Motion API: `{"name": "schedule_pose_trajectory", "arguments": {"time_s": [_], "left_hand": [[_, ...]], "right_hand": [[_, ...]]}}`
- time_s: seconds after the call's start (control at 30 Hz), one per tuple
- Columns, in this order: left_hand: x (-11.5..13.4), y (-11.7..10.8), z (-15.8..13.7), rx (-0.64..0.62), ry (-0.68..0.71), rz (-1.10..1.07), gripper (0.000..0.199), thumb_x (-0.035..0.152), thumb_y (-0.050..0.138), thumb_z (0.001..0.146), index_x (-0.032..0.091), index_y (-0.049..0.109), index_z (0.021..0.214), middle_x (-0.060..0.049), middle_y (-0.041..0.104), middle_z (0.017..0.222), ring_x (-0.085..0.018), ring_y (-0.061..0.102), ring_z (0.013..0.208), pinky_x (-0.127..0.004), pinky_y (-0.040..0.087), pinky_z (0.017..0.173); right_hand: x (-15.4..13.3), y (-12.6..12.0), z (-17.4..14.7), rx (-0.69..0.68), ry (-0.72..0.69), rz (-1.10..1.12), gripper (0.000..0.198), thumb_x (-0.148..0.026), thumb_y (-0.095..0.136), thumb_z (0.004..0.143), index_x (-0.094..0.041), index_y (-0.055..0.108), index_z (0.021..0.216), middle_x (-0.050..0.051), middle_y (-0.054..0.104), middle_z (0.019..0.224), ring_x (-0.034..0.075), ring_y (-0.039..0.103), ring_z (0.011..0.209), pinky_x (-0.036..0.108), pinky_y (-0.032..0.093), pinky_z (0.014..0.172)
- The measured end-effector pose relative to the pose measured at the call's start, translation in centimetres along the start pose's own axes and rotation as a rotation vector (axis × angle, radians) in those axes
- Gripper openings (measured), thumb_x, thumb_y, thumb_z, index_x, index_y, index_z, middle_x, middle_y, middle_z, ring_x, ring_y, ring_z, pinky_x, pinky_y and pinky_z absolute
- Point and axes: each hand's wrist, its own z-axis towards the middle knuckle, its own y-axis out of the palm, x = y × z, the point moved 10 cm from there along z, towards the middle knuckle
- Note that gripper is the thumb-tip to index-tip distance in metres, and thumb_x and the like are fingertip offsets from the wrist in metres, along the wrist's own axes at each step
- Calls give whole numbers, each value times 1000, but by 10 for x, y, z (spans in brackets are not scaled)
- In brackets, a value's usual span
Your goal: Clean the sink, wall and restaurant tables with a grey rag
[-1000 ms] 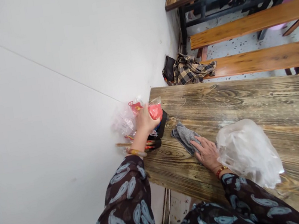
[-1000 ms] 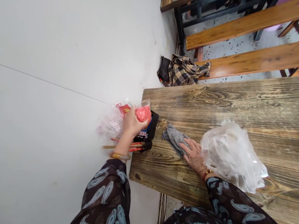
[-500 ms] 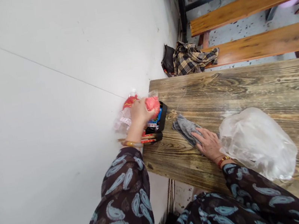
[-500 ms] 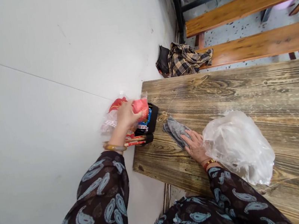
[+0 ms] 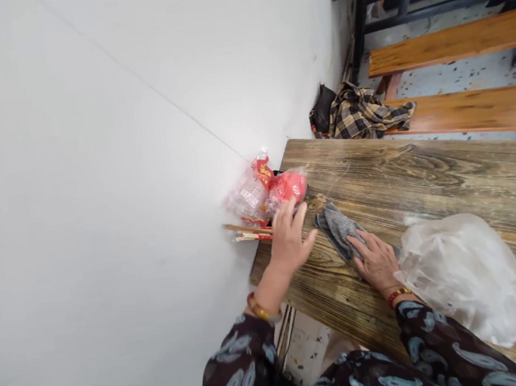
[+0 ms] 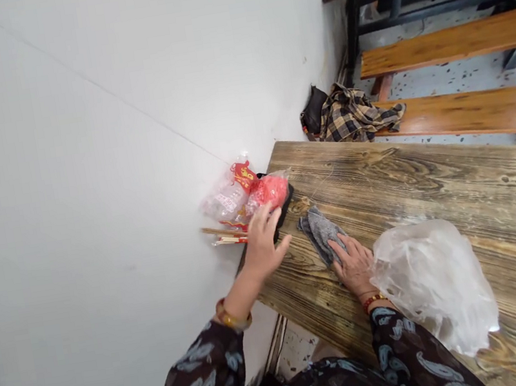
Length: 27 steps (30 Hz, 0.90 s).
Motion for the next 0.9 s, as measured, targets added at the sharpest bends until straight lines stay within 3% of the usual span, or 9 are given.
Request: {"name": "schedule_pose_trajectory", "arguments": {"time_s": [0.1,0.23,0.3,0.37,0.43,0.57,0.67,0.77,0.9], "left_hand": [[-27,22,-82,-7,-162,-215,52,32,55,90,21,53,141,-14,52,150,-26,45,141,-47,34,120],[-92,84,-208,-146,-566,-495,40,27,56,84,23,66,123,-11,71,119,-23,67,108,-43,51,104],[-110,114,-269,-220,-742,-591,37,27,56,83,22,68,117,-10,73,112,-21,70,94,-39,55,96],[-112,140,-318,-312,-856,-645,36,28,57,81,21,68,115,-10,74,110,-20,71,91,-37,56,92],[-102,159,-353,-398,-895,-693,38,32,57,79,22,69,113,-9,74,108,-22,71,93,-37,56,91],[-78,176,-384,-477,-864,-841,40,41,58,70,30,71,107,-9,74,103,-28,71,94,-42,56,90],[-81,175,-397,-504,-841,-898,38,45,59,65,39,73,100,-6,74,99,-30,74,87,-43,57,85],[-105,168,-406,-499,-851,-878,38,50,55,65,42,73,98,-5,74,95,-31,74,85,-45,57,84],[-144,159,-408,-486,-939,-766,41,55,52,68,40,71,100,-4,76,98,-29,73,95,-42,56,91]], "right_hand": [[0,3,-2,3,-9,-39,45,-28,56,91,-28,60,135,8,57,141,28,52,126,40,39,101],[-1,5,3,30,-4,-91,48,-33,53,95,-26,54,142,12,53,147,30,50,129,44,39,103],[-11,10,6,45,18,-106,51,-34,52,95,-23,50,145,15,50,149,33,45,134,49,37,104],[-42,28,1,10,-42,-79,53,-31,54,93,-21,50,145,16,48,150,35,41,138,52,36,106],[-96,60,-20,-121,-211,10,53,-23,55,91,-21,52,144,15,48,150,34,38,141,52,35,109],[-216,121,-98,-511,-476,262,55,-7,53,84,-29,63,133,8,57,143,28,48,133,45,41,106],[-272,131,-115,-703,-480,442,49,-9,53,86,-30,66,128,5,67,126,20,60,112,34,47,98],[-293,112,-65,-650,-473,466,45,-16,54,89,-28,61,132,5,65,127,19,59,112,33,45,98],[-277,102,13,-529,-454,201,40,-27,58,91,-25,62,131,11,53,147,31,43,134,50,34,110]]}}
